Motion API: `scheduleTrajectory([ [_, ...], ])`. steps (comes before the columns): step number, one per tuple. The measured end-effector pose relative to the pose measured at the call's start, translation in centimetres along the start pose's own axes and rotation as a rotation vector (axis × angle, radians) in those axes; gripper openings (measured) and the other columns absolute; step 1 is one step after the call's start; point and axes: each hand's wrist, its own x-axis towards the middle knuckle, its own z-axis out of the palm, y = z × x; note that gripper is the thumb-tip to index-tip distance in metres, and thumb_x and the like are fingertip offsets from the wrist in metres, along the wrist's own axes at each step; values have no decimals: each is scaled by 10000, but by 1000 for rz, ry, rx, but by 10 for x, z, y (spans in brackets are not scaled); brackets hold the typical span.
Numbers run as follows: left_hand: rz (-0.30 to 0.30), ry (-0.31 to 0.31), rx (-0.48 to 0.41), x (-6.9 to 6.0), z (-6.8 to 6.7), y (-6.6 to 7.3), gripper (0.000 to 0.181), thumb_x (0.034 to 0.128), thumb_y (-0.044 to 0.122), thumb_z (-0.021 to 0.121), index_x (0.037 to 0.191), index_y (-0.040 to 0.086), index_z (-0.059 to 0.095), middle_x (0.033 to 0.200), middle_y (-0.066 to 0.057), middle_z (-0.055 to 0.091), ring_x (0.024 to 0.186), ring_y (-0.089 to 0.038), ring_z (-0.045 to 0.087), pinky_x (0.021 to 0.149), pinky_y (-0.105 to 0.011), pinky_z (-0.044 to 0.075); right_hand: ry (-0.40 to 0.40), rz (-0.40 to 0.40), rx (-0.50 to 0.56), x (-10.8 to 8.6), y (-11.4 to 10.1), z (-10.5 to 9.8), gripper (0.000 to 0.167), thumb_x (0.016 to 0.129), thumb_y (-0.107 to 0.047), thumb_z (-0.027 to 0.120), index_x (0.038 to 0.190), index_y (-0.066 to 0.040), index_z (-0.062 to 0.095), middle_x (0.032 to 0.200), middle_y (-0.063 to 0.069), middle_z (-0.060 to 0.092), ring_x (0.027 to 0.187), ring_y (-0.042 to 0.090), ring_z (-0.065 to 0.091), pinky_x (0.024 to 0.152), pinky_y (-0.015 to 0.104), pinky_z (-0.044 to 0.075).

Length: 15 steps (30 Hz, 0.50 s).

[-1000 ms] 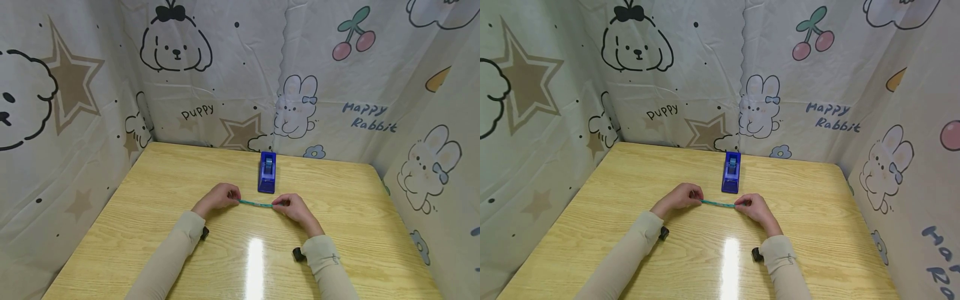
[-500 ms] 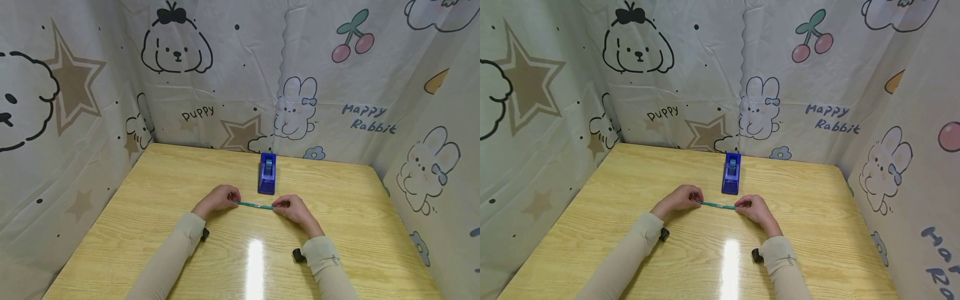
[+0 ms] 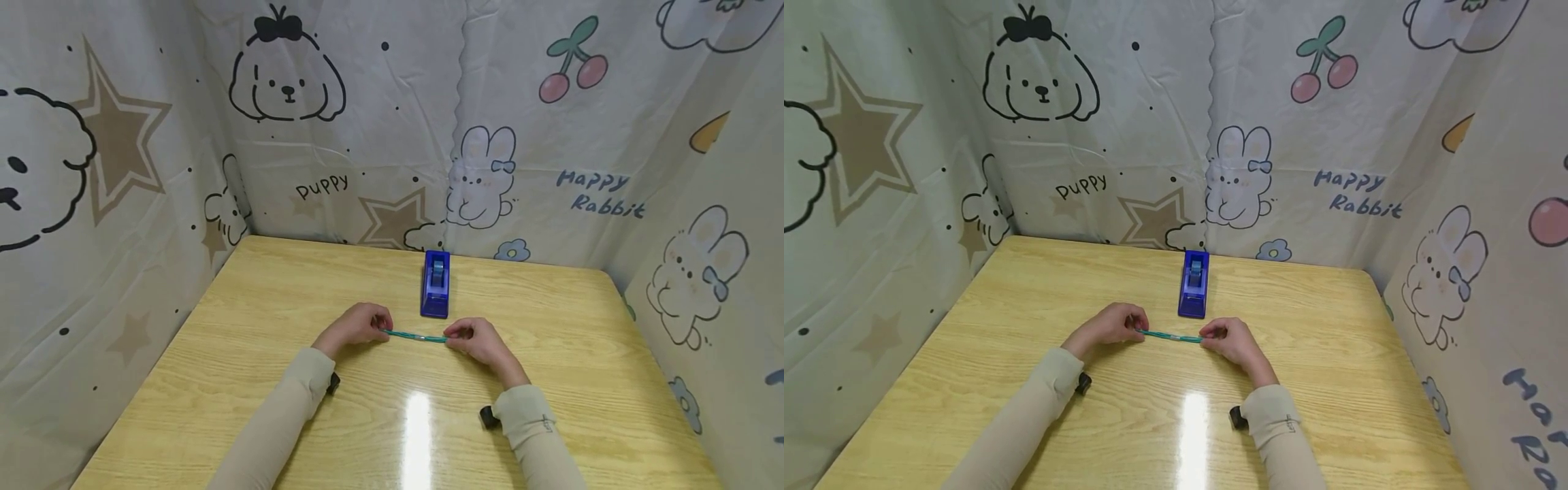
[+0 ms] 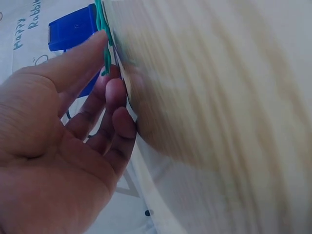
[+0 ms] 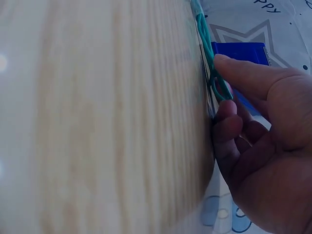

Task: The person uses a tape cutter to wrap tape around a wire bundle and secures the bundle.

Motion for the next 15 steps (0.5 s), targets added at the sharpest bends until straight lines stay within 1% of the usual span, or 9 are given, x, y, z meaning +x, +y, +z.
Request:
scheduleTrajectory([
  [4,-22,-3,1,-4,-4,1,58,944,174,780,972,167,730,890,31,663,825,-118,578,801,-313,492,-4,-17,-33,-2,1,-4,147,934,-163,783,1071,-112,789,972,35,730,831,167,591,698,268,478],
  [6,-25,-2,14,-8,-8,0,49,971,192,749,1006,167,726,911,31,671,830,-114,581,806,-321,498,-7,-25,-69,-5,2,-9,140,954,-176,762,1078,-115,787,980,35,726,837,168,596,700,270,488],
  [8,-25,0,35,-14,-15,-3,77,998,209,715,1058,161,720,946,24,674,846,-118,585,814,-335,501,-5,-41,-130,-9,3,-18,140,976,-178,733,1086,-105,782,992,45,724,847,172,603,721,292,502],
  [10,-25,2,70,-21,-24,-6,128,1017,222,688,1120,151,712,998,5,683,881,-139,605,832,-361,515,8,-50,-206,-13,5,-29,148,993,-175,707,1099,-98,776,1020,51,721,879,179,615,771,329,520],
  [12,-32,2,124,-28,-35,-9,196,1031,237,667,1204,150,698,1083,-26,692,952,-179,636,874,-400,528,20,-70,-282,-18,6,-43,184,1010,-167,680,1149,-77,761,1051,73,712,921,209,631,823,389,540],
  [15,-45,-6,253,-40,-58,-14,335,1043,250,646,1359,142,641,1264,-111,680,1137,-300,650,991,-504,515,48,-116,-393,-27,7,-66,274,1018,-158,661,1262,-43,710,1132,132,686,1033,303,647,911,504,538],
])
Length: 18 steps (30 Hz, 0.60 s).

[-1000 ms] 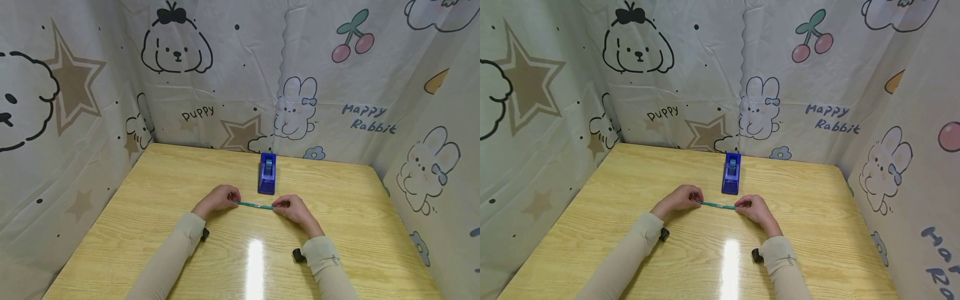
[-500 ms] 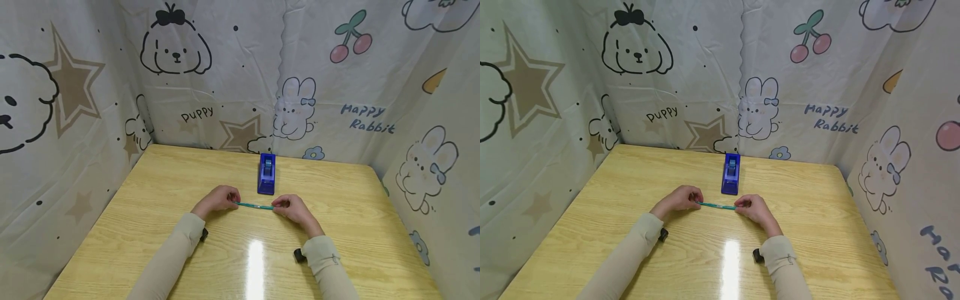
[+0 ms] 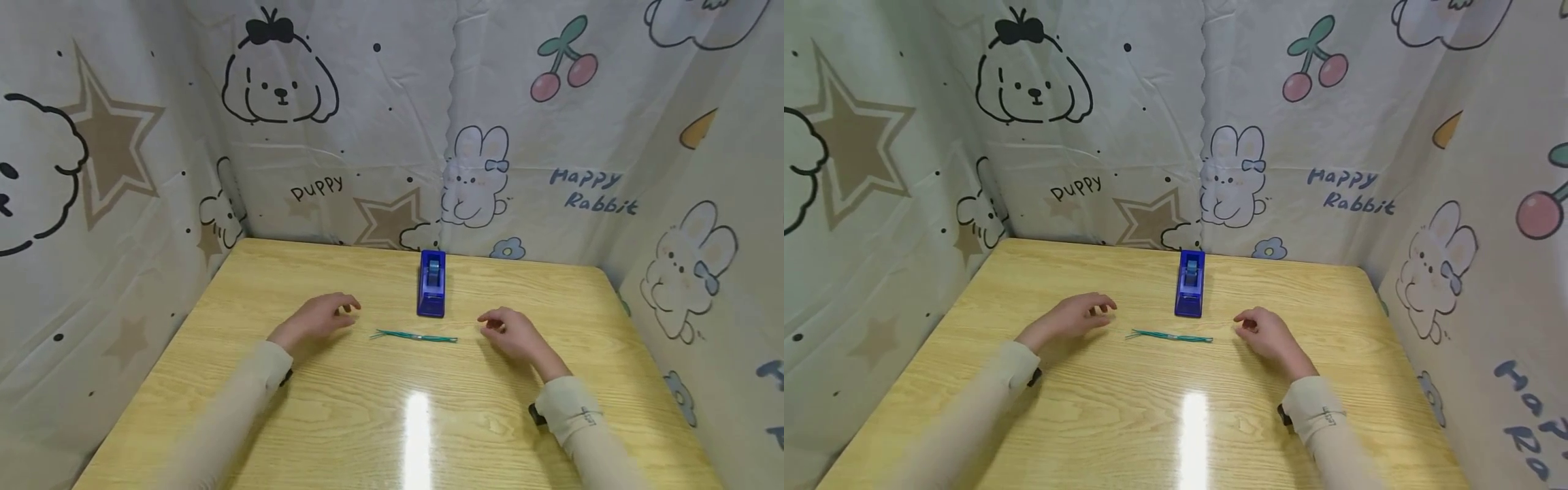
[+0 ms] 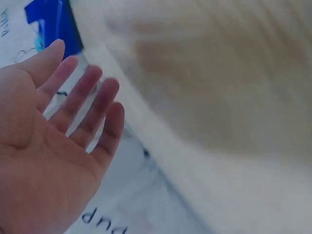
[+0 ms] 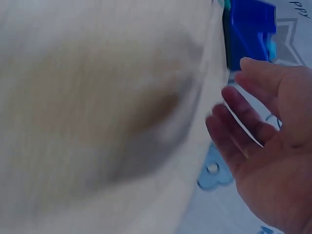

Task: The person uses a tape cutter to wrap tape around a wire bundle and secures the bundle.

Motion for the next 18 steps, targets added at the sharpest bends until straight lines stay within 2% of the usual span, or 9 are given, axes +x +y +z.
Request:
scheduleTrajectory([
  [3,-25,-19,159,-13,-25,-14,485,1050,284,629,1505,148,530,1454,-187,585,1333,-429,541,1086,-620,429,39,-39,-113,-7,5,-20,399,1012,-159,667,1385,-24,623,1251,220,632,1166,427,599,970,607,496],
  [6,-39,7,345,-25,-51,-28,620,1043,350,625,1593,162,411,1591,-193,454,1430,-475,434,1118,-667,370,98,-56,-248,-12,7,-40,508,1000,-189,689,1464,-36,547,1380,268,559,1307,487,497,1044,671,420],
  [8,-48,54,454,-32,-67,-35,685,1038,396,621,1626,176,345,1646,-163,382,1470,-454,390,1151,-671,325,147,-75,-335,-14,8,-51,570,988,-217,707,1497,-52,511,1452,267,514,1392,491,418,1106,682,360],
  [11,-52,161,590,-40,-86,-44,742,1019,457,629,1639,198,314,1695,-112,301,1532,-405,314,1222,-645,217,236,-127,-445,-16,14,-64,630,964,-260,734,1513,-67,491,1517,242,466,1469,467,325,1192,662,250],
  [14,-55,249,661,-46,-99,-52,753,1005,496,627,1638,225,320,1715,-75,261,1574,-375,231,1264,-620,87,324,-176,-518,-16,19,-73,688,936,-308,756,1527,-95,476,1568,209,422,1509,435,279,1240,639,156],
  [18,-53,324,745,-52,-109,-62,777,1002,565,580,1652,274,269,1733,-35,216,1603,-334,149,1276,-587,-22,415,-218,-579,-15,22,-84,782,900,-379,761,1570,-164,421,1637,151,351,1563,373,211,1270,618,55],
])
